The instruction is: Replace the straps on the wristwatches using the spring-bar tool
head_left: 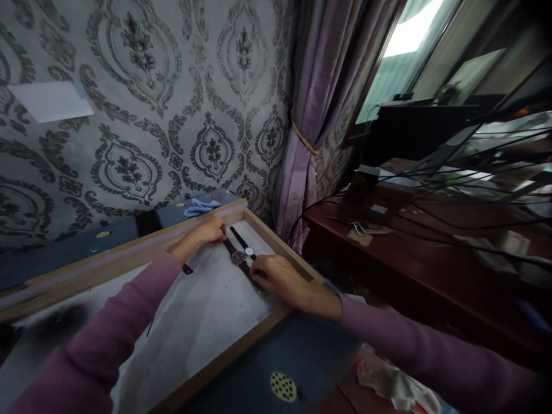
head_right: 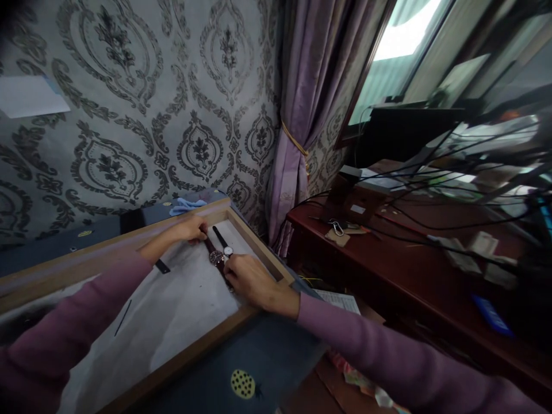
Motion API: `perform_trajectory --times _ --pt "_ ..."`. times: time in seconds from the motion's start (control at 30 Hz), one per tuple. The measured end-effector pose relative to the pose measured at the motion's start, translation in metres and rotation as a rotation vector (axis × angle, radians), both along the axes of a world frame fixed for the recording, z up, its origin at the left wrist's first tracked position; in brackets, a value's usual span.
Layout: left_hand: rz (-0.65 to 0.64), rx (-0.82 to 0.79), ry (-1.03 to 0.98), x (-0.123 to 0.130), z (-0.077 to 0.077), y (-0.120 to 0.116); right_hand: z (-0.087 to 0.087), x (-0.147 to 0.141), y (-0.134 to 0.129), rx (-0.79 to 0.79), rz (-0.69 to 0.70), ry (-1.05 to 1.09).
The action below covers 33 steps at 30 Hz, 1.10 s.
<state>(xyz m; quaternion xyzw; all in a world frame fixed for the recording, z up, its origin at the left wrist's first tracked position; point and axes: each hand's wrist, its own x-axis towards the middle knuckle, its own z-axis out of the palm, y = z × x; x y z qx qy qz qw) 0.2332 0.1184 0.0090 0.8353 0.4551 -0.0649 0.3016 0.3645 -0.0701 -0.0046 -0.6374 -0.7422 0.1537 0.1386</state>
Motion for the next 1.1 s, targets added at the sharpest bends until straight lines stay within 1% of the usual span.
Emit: perform_trajectory --times 0.07,0.13,0.23,0.33,0.43,0.53,0.6,0.67,0.73,0.83,1.0,1.1 --pt "0.002 0.092 -0.023 -0.001 0.0 -0.006 0.002 -0.001 -0.003 -0.006 0.001 -0.049" --pt "0.002 0.219 -0.053 -0.005 0.0 -0.017 0.005 -0.002 -0.005 -0.011 0.005 -0.094" --pt "0.021 0.426 -0.09 -0.015 0.002 -0.038 0.012 -0.005 -0.008 -0.022 0.013 -0.146" --pt "0.002 0.547 -0.118 -0.03 -0.002 -0.06 0.016 -0.007 -0.009 -0.04 0.017 -0.175" --pt "-0.127 0.546 -0.154 -0.043 -0.013 -0.075 0.014 -0.007 -0.007 -0.054 0.006 -0.19" --pt "-0.26 0.521 -0.231 -0.05 -0.029 -0.08 0.011 -0.006 -0.006 -0.065 -0.007 -0.202" --pt "-0.278 0.52 -0.205 -0.05 -0.039 -0.081 0.009 -0.006 -0.005 -0.073 -0.01 -0.208" --pt "-0.283 0.524 -0.187 -0.048 -0.045 -0.081 0.009 -0.006 -0.005 -0.079 -0.01 -0.214" --pt "-0.277 0.536 -0.193 -0.045 -0.047 -0.082 0.009 -0.006 -0.005 -0.082 -0.011 -0.224" --pt "-0.281 0.526 -0.227 -0.042 -0.046 -0.084 0.01 -0.006 -0.006 -0.079 -0.007 -0.246" --pt "-0.283 0.465 -0.304 -0.04 -0.043 -0.082 0.009 -0.004 -0.008 -0.063 0.024 -0.276" --pt "-0.286 0.422 -0.36 -0.038 -0.042 -0.079 0.008 -0.002 -0.009 -0.056 0.016 -0.277"
